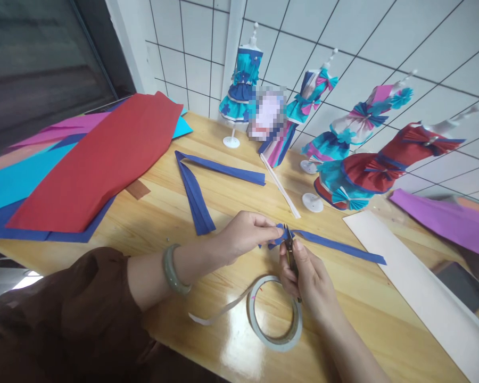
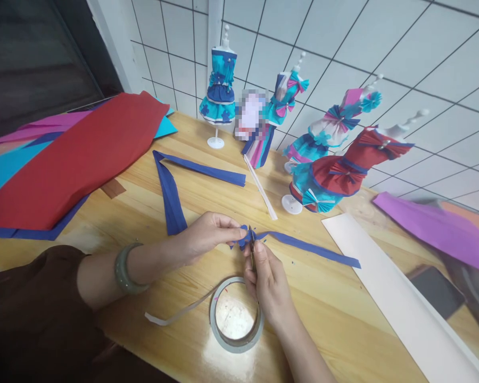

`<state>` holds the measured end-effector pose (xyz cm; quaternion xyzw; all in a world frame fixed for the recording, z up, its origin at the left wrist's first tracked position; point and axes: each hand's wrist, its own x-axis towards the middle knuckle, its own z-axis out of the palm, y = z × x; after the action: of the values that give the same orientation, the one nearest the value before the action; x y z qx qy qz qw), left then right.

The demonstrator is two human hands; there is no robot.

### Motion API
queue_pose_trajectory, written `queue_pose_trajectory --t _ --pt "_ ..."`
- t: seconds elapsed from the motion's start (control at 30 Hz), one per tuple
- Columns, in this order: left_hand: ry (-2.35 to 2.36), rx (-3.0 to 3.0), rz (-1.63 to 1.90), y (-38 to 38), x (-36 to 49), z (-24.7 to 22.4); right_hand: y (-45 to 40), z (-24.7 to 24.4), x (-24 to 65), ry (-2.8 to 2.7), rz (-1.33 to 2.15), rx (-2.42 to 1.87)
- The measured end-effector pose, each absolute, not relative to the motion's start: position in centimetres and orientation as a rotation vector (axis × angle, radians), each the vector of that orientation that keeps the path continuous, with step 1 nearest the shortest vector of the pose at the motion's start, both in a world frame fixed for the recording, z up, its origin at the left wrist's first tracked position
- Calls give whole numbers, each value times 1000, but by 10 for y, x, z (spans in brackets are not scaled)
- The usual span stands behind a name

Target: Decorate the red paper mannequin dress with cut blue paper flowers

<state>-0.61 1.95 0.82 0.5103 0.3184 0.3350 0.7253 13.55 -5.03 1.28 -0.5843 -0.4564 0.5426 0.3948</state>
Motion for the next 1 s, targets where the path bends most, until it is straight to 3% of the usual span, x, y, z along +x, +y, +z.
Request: queue_pose_trajectory --t 1.0 --pt "717 1079 609 32 -10 9 -50 12 136 -1108 1401 -1476"
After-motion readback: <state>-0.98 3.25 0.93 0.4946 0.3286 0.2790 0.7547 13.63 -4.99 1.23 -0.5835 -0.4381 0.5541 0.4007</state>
